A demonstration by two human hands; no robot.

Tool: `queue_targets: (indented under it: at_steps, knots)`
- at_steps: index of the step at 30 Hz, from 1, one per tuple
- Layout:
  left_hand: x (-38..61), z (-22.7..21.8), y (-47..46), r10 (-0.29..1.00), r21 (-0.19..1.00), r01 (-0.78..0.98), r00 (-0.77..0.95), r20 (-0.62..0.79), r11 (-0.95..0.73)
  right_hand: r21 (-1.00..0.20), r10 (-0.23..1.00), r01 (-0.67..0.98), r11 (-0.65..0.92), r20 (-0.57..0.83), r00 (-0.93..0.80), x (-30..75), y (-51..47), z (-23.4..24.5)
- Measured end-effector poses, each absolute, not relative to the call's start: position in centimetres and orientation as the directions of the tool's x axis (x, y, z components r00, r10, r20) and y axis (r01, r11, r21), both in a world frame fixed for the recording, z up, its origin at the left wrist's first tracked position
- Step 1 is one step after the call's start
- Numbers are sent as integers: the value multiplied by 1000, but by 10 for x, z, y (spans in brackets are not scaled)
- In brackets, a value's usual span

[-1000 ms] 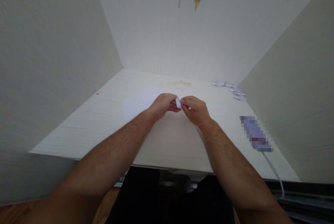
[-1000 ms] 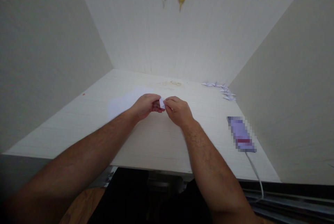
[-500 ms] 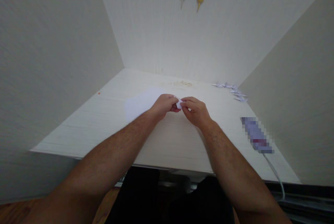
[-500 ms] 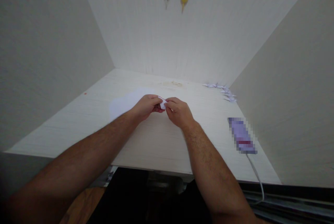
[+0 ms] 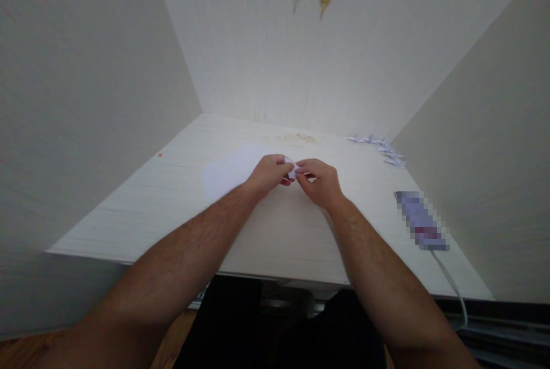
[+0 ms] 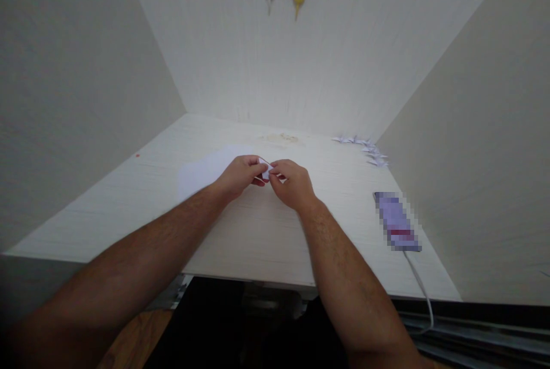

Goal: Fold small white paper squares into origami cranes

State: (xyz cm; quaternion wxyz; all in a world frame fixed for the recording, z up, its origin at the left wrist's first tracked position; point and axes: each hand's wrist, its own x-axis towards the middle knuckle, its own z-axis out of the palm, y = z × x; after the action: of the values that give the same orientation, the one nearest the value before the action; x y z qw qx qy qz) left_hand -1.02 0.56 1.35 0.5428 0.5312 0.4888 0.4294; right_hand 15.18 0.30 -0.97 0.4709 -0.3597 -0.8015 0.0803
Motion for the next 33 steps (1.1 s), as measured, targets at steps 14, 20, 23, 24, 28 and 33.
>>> queue_targets:
  at_steps: [14,20,23,24,28,33]
  knots:
    - [-19,12,12,939,977,57,270,-212,205,-364,585,493,790,689,-427,158,6,-11]
    - [-18,12,12,943,980,50,264,-201,195,-287,605,581,762,636,-479,155,2,-7]
    - [-17,13,10,946,981,52,261,-192,185,-283,611,591,755,630,-479,156,2,-7]
    - [-17,13,9,948,982,48,257,-190,184,-282,613,593,754,627,-481,156,3,-7]
    - [-15,14,7,952,981,44,237,-192,187,-284,613,588,757,622,-488,156,3,-7]
    - [-15,12,7,953,985,52,249,-172,164,-283,610,582,762,616,-499,157,4,-8]
